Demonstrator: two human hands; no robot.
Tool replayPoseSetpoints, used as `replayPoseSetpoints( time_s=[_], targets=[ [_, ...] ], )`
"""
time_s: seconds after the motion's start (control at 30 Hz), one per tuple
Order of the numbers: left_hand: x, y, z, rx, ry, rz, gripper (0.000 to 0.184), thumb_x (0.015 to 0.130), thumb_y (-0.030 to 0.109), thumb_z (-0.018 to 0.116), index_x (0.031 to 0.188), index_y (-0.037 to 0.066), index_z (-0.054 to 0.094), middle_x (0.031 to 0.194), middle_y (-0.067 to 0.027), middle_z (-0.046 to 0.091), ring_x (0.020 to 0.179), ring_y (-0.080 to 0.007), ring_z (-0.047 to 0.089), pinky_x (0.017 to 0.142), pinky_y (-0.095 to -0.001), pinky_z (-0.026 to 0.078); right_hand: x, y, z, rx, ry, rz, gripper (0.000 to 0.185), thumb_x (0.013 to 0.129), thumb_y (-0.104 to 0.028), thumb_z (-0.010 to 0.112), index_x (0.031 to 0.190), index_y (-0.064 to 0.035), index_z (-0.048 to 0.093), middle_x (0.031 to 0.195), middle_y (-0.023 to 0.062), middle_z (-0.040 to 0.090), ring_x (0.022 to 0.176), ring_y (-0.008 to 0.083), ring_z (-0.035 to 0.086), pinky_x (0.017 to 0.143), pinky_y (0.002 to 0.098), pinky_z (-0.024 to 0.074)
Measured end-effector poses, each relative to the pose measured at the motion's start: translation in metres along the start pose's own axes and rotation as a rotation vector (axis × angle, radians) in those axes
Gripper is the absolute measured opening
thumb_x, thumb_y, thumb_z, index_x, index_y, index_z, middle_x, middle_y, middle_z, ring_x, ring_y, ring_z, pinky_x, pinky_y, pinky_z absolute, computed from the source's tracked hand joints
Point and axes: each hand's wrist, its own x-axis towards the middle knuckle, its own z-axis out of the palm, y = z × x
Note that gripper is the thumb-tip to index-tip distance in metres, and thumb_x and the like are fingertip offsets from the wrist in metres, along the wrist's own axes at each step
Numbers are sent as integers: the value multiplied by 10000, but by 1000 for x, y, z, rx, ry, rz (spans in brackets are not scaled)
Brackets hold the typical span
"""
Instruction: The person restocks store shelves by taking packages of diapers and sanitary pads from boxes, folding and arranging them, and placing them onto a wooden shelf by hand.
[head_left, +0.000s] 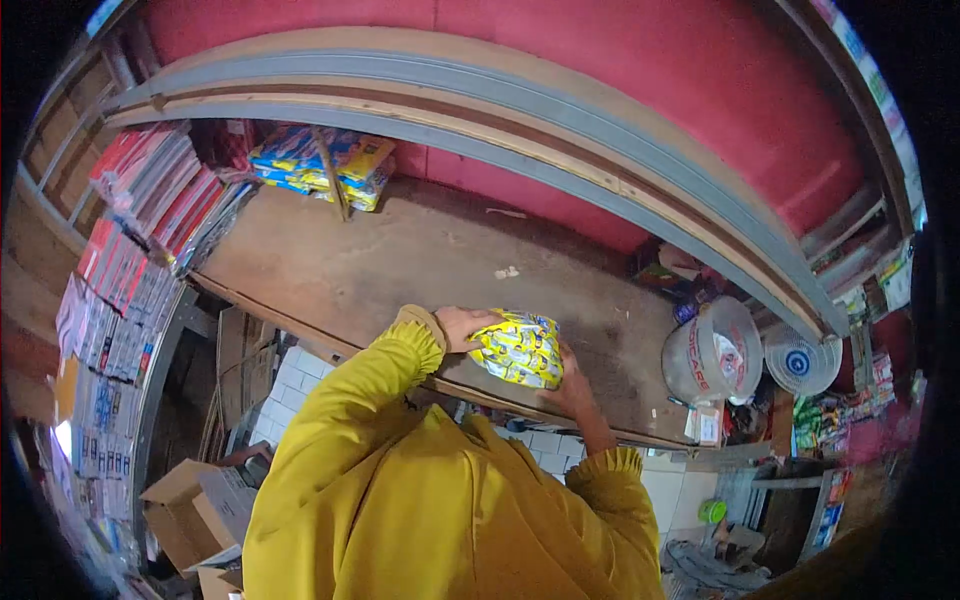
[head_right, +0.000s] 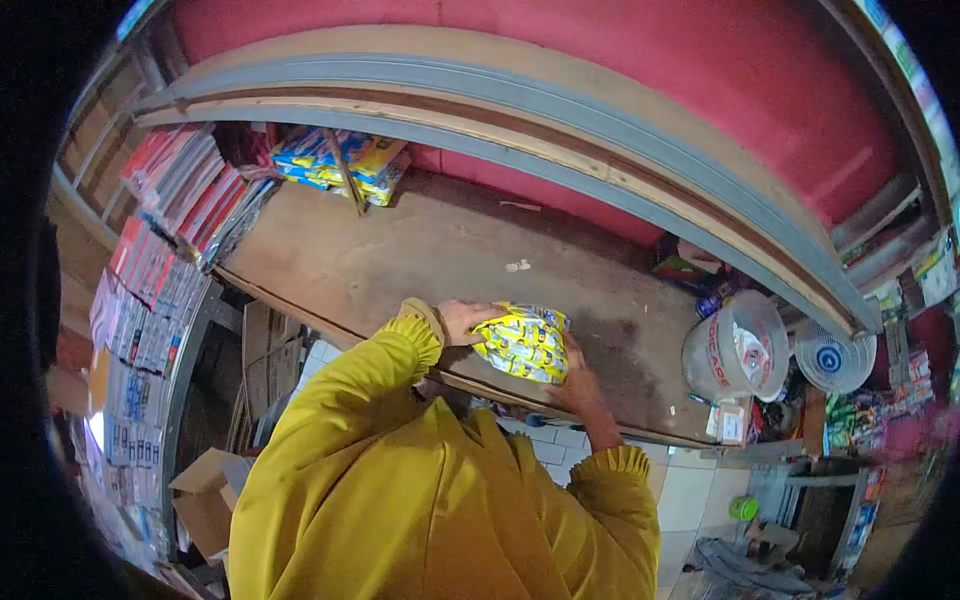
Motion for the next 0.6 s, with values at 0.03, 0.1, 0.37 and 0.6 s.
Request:
replayPoseSetpoints(
  time_s=[0.03,0.1,0.37,0.6],
  targets=[
    [0,-4,2,-40,-29,-43,594,770,239,625,1323,160,423,1306,-116,498,1080,-334,556,889,-408,478,8,28,14,7,76,-68,821,627,-168,805,1308,-70,356,1361,220,398,1200,377,464,944,436,441],
    [-5,4,-8,-159,-14,-62,567,790,250,623,1318,149,443,1267,-140,530,1085,-343,551,914,-412,454,17,15,8,-63,54,31,796,648,-206,789,1305,-73,360,1273,216,485,1125,396,515,886,447,466],
    [-49,-4,-34,-230,-96,-323,645,784,391,655,1356,208,419,1280,-142,517,1199,-328,472,999,-409,374,34,-9,4,57,-48,-203,814,681,-265,758,1378,-162,350,1152,211,580,1012,374,589,834,415,484],
    [-33,77,-39,400,31,-140,953,603,555,729,1414,263,323,1478,-124,259,1297,-404,302,1047,-558,234,29,-7,10,126,-23,-207,850,668,-266,768,1397,-163,344,1182,218,561,1064,357,567,870,402,465]
  ],
)
